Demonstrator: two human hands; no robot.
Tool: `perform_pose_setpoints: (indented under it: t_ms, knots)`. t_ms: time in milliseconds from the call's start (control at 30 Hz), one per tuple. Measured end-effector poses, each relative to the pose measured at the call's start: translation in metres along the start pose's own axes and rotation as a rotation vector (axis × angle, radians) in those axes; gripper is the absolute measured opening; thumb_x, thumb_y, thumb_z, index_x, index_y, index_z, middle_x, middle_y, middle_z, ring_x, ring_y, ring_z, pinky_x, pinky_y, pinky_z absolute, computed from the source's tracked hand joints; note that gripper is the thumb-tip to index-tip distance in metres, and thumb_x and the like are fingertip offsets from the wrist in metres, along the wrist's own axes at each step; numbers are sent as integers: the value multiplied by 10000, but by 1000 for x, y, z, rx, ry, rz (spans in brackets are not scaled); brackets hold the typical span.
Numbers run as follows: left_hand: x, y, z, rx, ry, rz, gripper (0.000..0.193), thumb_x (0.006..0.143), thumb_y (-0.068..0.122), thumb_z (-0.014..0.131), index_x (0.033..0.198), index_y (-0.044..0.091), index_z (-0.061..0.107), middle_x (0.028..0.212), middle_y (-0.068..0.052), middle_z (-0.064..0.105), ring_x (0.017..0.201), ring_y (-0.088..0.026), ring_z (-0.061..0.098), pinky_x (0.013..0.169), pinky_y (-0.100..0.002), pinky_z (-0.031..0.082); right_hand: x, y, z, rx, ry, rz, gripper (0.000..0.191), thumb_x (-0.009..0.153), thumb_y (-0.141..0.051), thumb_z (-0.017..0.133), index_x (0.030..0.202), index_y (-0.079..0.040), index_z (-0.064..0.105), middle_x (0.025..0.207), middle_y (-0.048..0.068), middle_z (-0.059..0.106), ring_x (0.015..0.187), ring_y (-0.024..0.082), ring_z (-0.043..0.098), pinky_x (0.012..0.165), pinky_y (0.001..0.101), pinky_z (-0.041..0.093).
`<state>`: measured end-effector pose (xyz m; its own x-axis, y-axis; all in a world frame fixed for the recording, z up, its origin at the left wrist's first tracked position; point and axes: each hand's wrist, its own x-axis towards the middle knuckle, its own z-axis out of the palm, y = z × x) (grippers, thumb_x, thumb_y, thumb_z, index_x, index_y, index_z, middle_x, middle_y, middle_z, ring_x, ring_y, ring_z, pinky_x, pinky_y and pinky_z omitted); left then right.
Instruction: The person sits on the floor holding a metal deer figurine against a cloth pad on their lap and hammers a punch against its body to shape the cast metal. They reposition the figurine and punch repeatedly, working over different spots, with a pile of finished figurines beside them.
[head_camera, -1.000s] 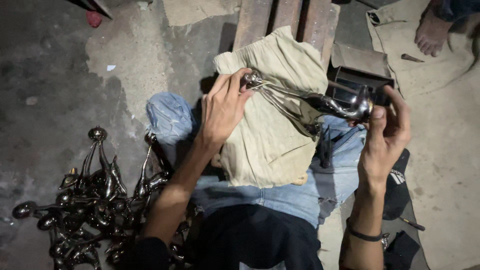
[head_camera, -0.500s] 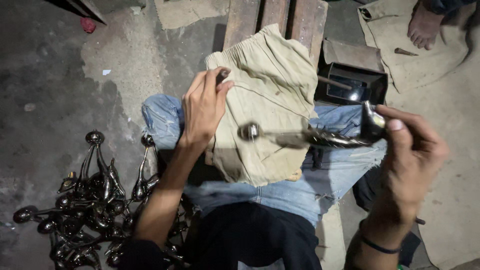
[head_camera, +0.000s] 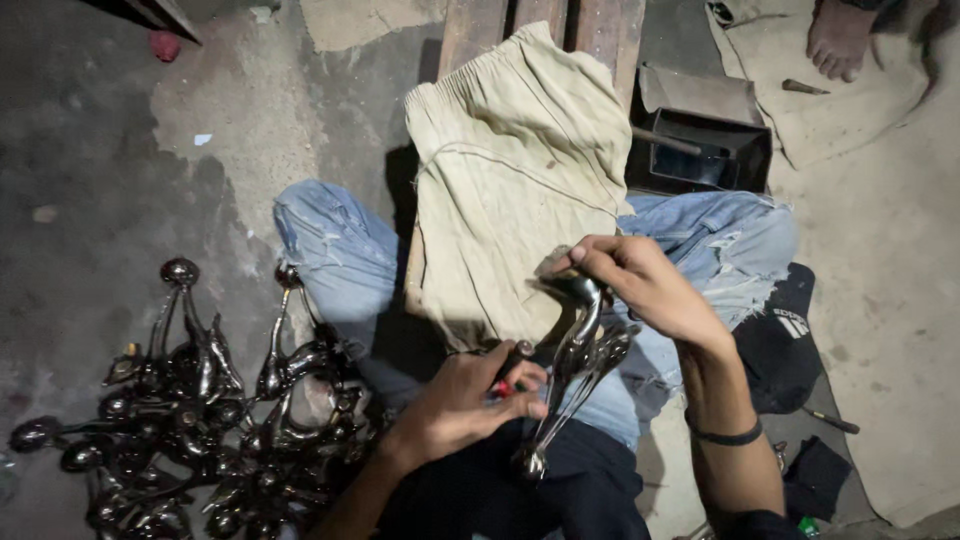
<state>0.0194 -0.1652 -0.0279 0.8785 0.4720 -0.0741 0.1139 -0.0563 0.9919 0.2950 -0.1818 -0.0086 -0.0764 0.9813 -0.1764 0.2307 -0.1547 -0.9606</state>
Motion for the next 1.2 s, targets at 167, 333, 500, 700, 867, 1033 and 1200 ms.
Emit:
perform_pose_setpoints:
  t_ms: [167,333,500,700,867,1033,1200]
  knots:
    - [-6,-18,24,103,-13,-231,447,813,325,846,928,50,513,776,-93,713,714,-220,749,618,-350,547,-7,1,15,55,-77,-7,369,1078,-210,468,1103,59,719,1061,84,764,1006,141,682,926,282,525]
    - [-14,-23,33,-100,8,-319,387,819,255,842,828,48,516,723,-66,680,701,-149,707,625,-304,516,-12,-14,27,-99,-81,-41,286,1060,-168,513,1113,10,730,1057,76,790,969,138,703,874,286,546]
    - [-22,-31,37,-75,145,-270,336,815,258,847,838,60,577,711,-20,698,638,-130,634,590,-287,495,-21,-23,30,-612,342,-294,225,969,-102,683,1185,-42,699,1103,116,715,958,235,699,803,351,543]
    - [-21,-56,49,41,213,-386,297,905,243,814,775,88,596,679,-66,720,578,-136,655,519,-280,457,-4,1,32,-820,664,-291,257,1067,-124,737,1315,-61,710,1177,146,650,1072,314,636,904,410,510]
    - [-18,-59,46,-272,385,-58,381,902,114,741,758,84,390,790,-130,776,750,-92,758,599,-234,555,3,26,34,-874,688,-284,310,994,-210,789,1260,-66,722,1122,142,612,1037,333,549,892,434,452]
    - [-19,-47,42,10,355,-243,418,921,158,790,734,74,426,788,-123,793,655,-192,667,565,-295,485,7,27,30,-973,654,-217,143,1005,-220,787,1101,-120,753,981,114,577,981,321,533,862,444,421]
    - [-19,-38,38,24,439,-128,325,866,182,808,802,43,521,811,-81,779,736,-97,771,588,-235,599,1,17,37,-922,619,-338,180,963,-154,751,1104,-57,691,1078,153,595,1035,349,531,887,451,429]
